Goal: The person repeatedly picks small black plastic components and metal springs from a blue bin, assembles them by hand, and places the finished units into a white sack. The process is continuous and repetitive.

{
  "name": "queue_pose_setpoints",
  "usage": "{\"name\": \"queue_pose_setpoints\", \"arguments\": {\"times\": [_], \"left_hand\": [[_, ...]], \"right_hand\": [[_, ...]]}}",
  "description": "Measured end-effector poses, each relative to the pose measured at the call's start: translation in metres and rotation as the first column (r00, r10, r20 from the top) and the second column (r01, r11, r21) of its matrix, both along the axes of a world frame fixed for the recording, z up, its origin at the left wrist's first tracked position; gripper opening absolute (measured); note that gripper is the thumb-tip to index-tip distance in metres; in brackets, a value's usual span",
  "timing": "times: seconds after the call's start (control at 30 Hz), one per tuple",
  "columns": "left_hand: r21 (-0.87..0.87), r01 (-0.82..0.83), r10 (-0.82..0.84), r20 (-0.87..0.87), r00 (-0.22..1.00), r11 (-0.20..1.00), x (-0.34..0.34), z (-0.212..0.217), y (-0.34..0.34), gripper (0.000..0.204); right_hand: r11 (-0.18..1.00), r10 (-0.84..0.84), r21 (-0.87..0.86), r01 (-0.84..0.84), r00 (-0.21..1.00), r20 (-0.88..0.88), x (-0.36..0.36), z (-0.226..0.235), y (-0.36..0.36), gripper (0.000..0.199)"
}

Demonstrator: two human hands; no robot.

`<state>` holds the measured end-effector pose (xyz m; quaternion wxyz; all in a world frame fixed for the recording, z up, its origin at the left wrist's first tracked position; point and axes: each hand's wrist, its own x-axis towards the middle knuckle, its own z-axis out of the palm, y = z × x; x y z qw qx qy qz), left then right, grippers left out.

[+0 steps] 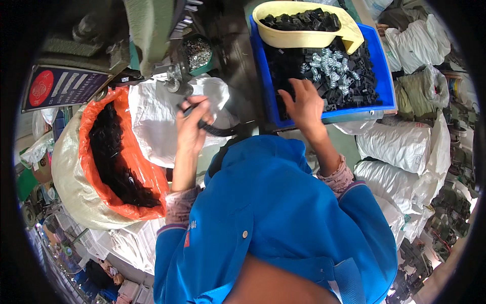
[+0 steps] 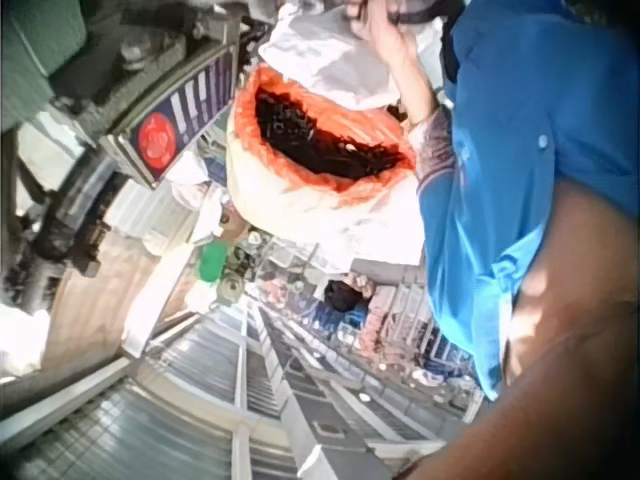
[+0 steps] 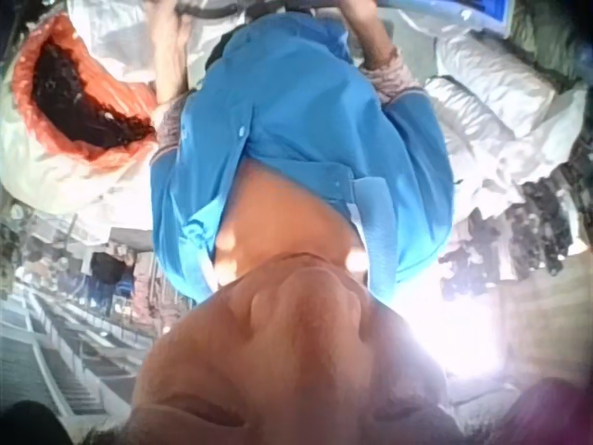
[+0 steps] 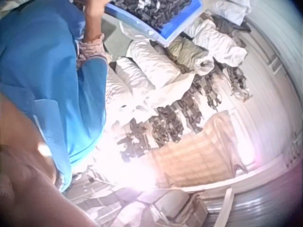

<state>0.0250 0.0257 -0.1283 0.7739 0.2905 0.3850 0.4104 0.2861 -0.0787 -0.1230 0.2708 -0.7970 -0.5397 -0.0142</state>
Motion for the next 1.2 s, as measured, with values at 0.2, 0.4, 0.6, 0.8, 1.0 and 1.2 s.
{"name": "queue_pose_setpoints", "arguments": {"times": [0.2, 0.4, 0.6, 0.8, 1.0, 1.2], "left_hand": [[0.159, 0.440, -0.398, -0.239, 0.886, 0.884, 0.093, 0.033, -0.006, 0.024], [-0.133, 0.497, -0.509, -0.081, 0.857, 0.857, 0.145, 0.040, -0.002, 0.037], [-0.128, 0.702, -0.713, -0.129, 0.689, 0.701, 0.155, 0.044, -0.008, 0.033], [-0.141, 0.484, -0.495, -0.058, 0.867, 0.864, 0.136, 0.023, -0.010, 0.029], [-0.077, 0.423, -0.420, 0.046, 0.906, 0.903, 0.126, 0.016, -0.023, 0.035], [0.079, 0.374, -0.372, -0.037, 0.927, 0.924, 0.118, 0.016, -0.034, 0.036]], "right_hand": [[0.982, -0.014, -0.186, -0.015, 0.988, -0.155, 0.046, -0.029, -0.022, 0.024], [0.984, 0.175, 0.114, -0.135, 0.647, -0.742, 0.066, 0.026, -0.051, 0.031], [0.931, 0.364, 0.277, -0.239, 0.521, -0.772, 0.073, 0.035, -0.035, 0.032], [0.965, 0.221, -0.109, -0.238, 0.964, -0.148, 0.078, -0.021, -0.031, 0.010], [0.902, 0.269, -0.393, -0.178, 0.944, 0.192, 0.058, -0.041, -0.008, 0.009], [0.907, 0.276, -0.371, -0.201, 0.947, 0.163, 0.059, -0.042, -0.005, 0.009]]}}
